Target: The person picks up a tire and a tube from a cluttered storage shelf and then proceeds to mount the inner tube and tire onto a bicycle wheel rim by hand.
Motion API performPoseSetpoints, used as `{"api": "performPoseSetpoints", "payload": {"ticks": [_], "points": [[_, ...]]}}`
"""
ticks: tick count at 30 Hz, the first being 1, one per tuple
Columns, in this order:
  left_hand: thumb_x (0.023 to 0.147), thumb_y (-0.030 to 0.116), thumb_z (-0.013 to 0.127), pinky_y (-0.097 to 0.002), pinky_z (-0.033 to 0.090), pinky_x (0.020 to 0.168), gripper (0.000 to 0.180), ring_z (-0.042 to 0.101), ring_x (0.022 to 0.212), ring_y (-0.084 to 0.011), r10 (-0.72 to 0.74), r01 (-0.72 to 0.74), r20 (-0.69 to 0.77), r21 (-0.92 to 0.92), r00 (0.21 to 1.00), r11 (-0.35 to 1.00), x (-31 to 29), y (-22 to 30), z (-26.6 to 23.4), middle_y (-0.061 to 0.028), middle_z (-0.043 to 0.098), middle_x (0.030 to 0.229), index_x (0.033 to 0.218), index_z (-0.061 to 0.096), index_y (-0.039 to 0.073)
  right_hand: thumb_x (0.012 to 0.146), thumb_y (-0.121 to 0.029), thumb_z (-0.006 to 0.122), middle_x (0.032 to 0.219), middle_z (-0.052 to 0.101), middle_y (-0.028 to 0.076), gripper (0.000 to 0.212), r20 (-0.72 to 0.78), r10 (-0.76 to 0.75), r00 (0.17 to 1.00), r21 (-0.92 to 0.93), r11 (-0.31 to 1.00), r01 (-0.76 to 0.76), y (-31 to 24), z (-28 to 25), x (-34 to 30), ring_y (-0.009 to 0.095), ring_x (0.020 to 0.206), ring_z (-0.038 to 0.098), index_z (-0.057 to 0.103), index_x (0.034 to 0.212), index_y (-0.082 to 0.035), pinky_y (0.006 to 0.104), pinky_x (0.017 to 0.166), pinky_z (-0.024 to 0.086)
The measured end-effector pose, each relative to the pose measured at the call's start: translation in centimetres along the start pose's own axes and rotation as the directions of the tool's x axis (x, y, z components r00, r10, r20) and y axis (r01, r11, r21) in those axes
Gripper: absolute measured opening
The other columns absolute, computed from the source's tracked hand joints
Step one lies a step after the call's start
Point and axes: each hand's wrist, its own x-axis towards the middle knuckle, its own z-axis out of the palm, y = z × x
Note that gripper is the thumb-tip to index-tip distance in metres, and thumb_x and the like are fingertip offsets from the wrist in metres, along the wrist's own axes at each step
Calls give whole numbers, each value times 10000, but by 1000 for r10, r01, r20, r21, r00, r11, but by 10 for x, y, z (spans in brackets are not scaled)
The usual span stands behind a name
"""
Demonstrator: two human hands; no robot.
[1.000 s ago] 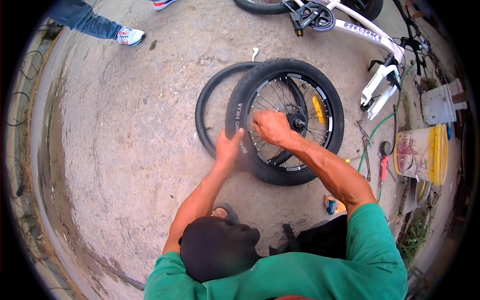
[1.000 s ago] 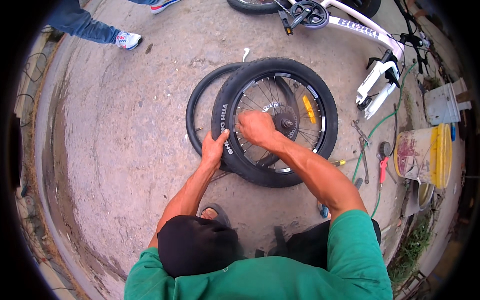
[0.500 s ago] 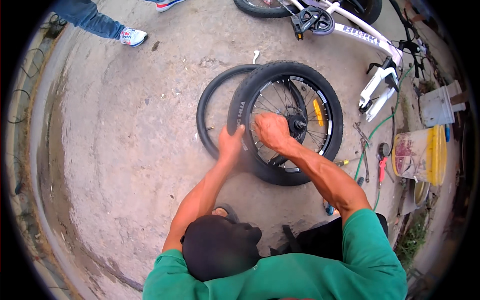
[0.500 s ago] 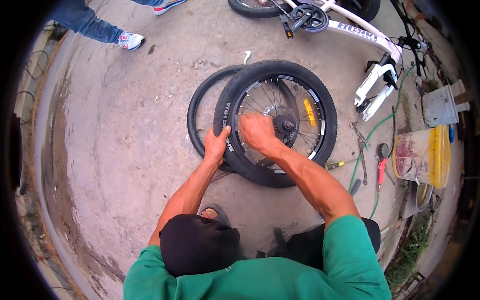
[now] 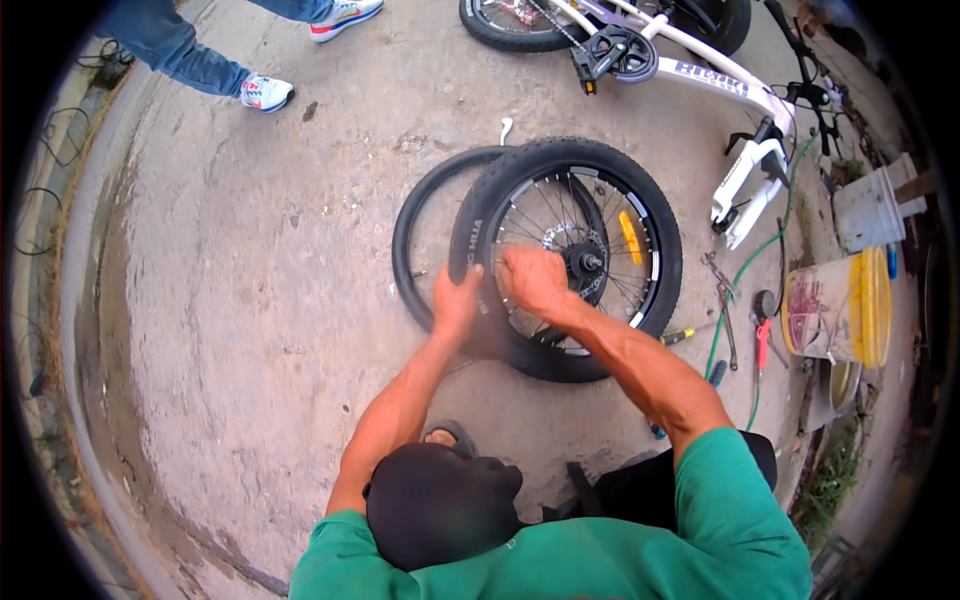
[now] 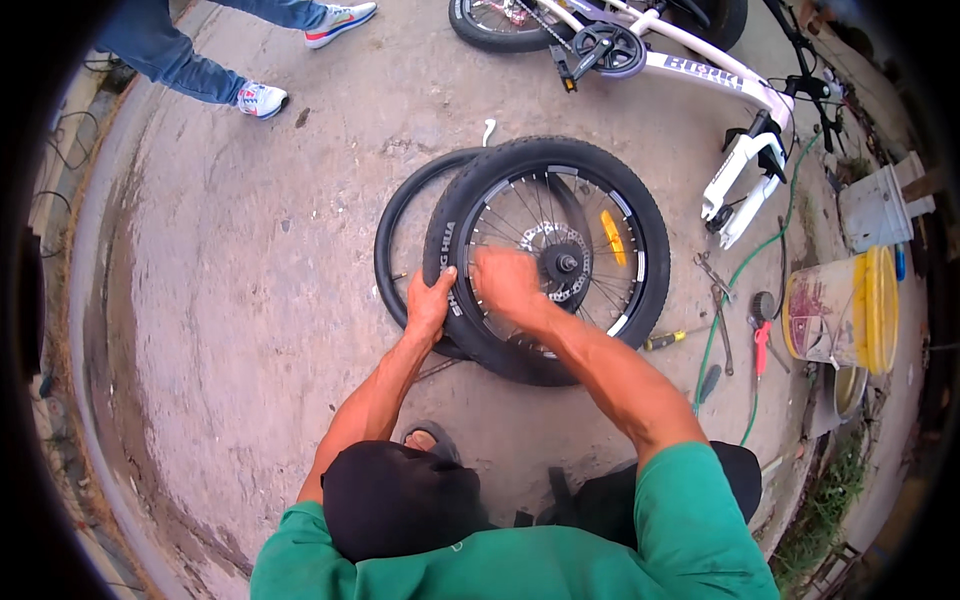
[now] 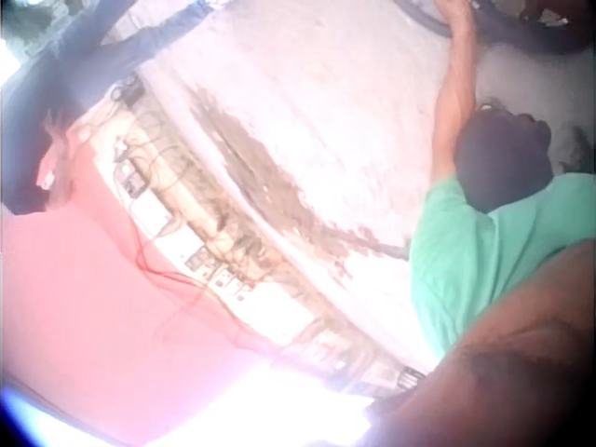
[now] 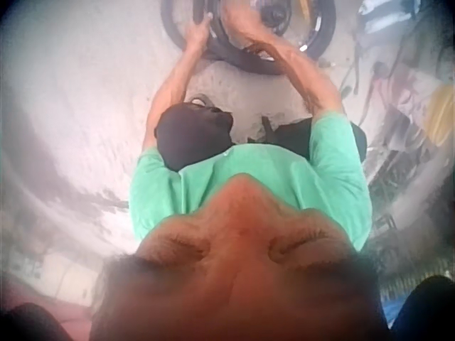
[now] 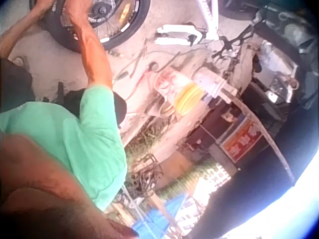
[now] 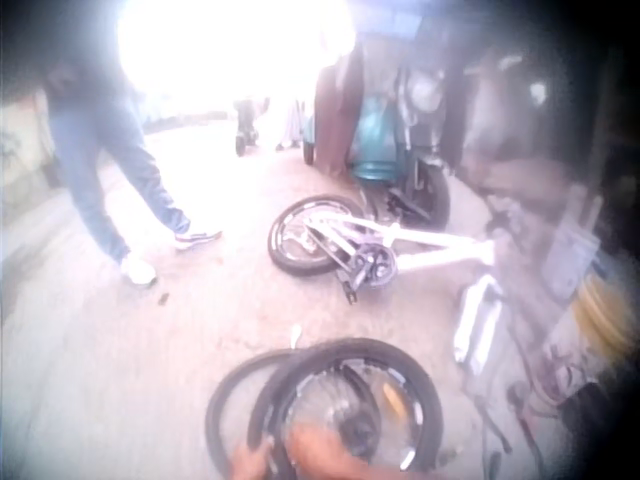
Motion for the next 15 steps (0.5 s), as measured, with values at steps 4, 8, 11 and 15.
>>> {"api": "performPoseSetpoints", "payload": {"ticks": [4,8,11,15], "points": [[989,191,763,-360,568,808,302,688,902,-174,-85,86,50,-23,995,996,-16,17,6,-91,740,1046,1193,694,-22,937,-319,735,1040,780,199,376,36,-52,998,54,997,50,15,-23,-15,415,987,747,739,1208,-59,517,861,591],[981,169,784,-352,602,791,328,715,866,-173,-92,94,45,-43,995,995,-11,5,-1,-94,756,1065,1225,683,-24,932,-308,726,996,774,218,321,199,-15,980,75,997,0,31,-46,-61,439,993,744,723,1090,-28,540,858,581],[968,154,798,-358,615,789,344,729,863,-181,-96,104,88,-89,991,991,-12,-2,0,-100,757,1065,1233,672,-27,943,-326,704,1023,785,199,340,356,-42,933,75,997,16,73,-59,-105,418,998,751,744,1131,-46,528,869,583],[959,142,805,-357,624,775,367,742,861,-191,-95,104,102,-87,990,991,-14,-4,-2,-107,757,1062,1246,658,-33,950,-350,698,1022,801,160,322,360,194,913,-21,980,-200,124,-83,-130,386,985,763,783,1128,-96,480,886,596]]}}
